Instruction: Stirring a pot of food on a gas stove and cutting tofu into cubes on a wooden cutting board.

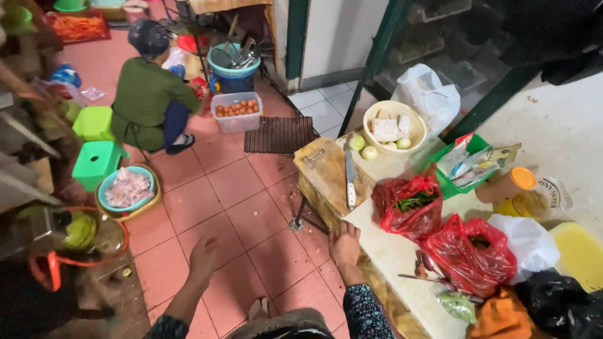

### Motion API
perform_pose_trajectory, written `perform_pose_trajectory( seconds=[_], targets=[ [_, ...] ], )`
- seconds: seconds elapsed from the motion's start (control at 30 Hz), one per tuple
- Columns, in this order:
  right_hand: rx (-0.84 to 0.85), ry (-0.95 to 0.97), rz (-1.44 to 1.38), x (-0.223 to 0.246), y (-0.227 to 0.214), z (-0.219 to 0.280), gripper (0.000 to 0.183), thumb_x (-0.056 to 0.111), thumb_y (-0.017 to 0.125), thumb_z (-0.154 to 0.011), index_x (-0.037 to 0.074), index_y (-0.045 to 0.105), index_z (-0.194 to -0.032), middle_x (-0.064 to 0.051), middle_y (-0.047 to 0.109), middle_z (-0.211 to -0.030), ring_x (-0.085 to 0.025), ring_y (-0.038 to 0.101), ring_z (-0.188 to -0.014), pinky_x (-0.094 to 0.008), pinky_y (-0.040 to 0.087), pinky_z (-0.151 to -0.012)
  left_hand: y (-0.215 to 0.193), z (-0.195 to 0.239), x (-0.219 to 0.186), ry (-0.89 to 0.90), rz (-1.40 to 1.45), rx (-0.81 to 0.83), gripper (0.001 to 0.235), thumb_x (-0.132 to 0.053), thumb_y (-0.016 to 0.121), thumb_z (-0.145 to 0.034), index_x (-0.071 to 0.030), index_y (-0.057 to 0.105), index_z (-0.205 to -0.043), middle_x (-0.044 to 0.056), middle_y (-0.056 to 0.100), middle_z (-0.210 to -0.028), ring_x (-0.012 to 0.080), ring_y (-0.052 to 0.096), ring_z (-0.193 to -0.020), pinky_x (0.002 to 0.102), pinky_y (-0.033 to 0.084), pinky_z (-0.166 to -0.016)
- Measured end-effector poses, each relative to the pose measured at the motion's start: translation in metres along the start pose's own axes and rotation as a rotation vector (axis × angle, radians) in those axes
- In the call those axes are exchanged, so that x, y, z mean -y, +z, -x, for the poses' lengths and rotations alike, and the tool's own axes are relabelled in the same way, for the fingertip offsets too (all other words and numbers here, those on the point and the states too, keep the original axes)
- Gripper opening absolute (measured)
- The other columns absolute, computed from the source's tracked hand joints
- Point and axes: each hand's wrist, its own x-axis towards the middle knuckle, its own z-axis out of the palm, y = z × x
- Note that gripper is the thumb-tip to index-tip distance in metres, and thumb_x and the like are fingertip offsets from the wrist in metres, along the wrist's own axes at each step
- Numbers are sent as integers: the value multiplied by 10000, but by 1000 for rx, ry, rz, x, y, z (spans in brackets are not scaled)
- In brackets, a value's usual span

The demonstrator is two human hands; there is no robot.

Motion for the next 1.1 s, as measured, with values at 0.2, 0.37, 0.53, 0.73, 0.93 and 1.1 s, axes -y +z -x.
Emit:
perform_pose_trajectory(
  seconds=[0.2,0.37,0.53,0.73,0.93,1.1],
  targets=[
    [0,139,36,-28,26,-106,586,245,699,-877,48,541,-1406,-198,579,-1309,-410,525,-1160,-466,489,-982,232,-161,-159,793,-28,237,431,-128,762,-906,-40,609,-1298,105,718,-1173,175,686,-1045,317,560,-876],
    [80,125,-3,-68,64,-149,634,241,690,-881,37,495,-1449,-219,562,-1334,-430,544,-1177,-472,503,-963,413,-192,-252,821,-95,480,449,-123,751,-854,-41,604,-1271,117,711,-1142,224,690,-963,345,569,-837],
    [124,5,61,-83,51,-182,673,235,731,-788,7,484,-1372,-256,570,-1329,-448,566,-1121,-481,518,-912,537,-205,-318,850,-351,611,454,-163,752,-833,-68,617,-1256,131,696,-1152,309,672,-1033,401,533,-896],
    [307,533,-228,-107,32,-190,627,280,749,-845,92,521,-1398,-217,650,-1179,-432,666,-1002,-510,549,-827,653,-236,-364,1098,-644,662,571,-98,727,-802,-73,577,-1353,149,589,-1374,362,567,-1254,444,454,-1054],
    [165,517,-324,-151,84,-127,760,30,700,-675,158,566,-1411,-184,687,-1098,-423,688,-980,-513,557,-803,750,-280,-369,1747,-758,928,325,-115,601,-919,-148,700,-1226,68,629,-1406,342,518,-1363,469,409,-1114],
    [188,617,-405,-150,105,-112,890,35,742,-618,196,504,-1461,-156,673,-1078,-388,704,-964,-470,569,-828,741,-245,-422,1870,-1324,1065,198,-173,618,-886,-188,791,-979,22,701,-1166,258,553,-1284,522,364,-1163]
  ],
)
